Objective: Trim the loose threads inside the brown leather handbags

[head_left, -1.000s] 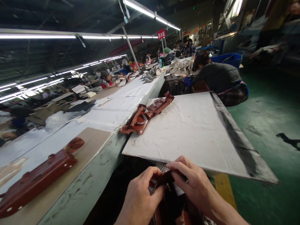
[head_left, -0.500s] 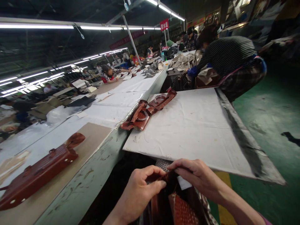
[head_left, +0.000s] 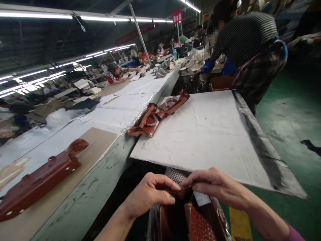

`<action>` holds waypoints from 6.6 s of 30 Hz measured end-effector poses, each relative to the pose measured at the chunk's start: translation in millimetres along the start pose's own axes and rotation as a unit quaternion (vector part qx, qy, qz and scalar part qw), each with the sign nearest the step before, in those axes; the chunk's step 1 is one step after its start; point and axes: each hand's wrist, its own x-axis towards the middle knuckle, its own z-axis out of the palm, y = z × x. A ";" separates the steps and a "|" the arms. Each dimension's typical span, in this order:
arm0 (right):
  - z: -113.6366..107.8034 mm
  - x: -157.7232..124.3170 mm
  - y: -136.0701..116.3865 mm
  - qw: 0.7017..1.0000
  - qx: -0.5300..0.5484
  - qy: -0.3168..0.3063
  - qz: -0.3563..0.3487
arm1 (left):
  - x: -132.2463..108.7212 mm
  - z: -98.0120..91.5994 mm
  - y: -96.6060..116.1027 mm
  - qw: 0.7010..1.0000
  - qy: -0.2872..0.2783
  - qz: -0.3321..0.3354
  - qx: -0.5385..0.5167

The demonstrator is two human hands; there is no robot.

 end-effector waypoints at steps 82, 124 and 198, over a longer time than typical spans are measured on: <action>33.4 -5.3 -8.9 0.985 -0.032 0.148 0.083 | -26.4 44.9 0.6 0.981 0.112 0.081 0.137; 56.2 -1.7 9.3 0.967 -0.129 0.215 -0.033 | -29.0 49.7 -32.4 0.773 0.322 0.301 0.456; 26.7 11.3 0.8 0.982 0.036 0.152 0.108 | -8.3 38.1 3.9 0.979 0.121 0.082 0.139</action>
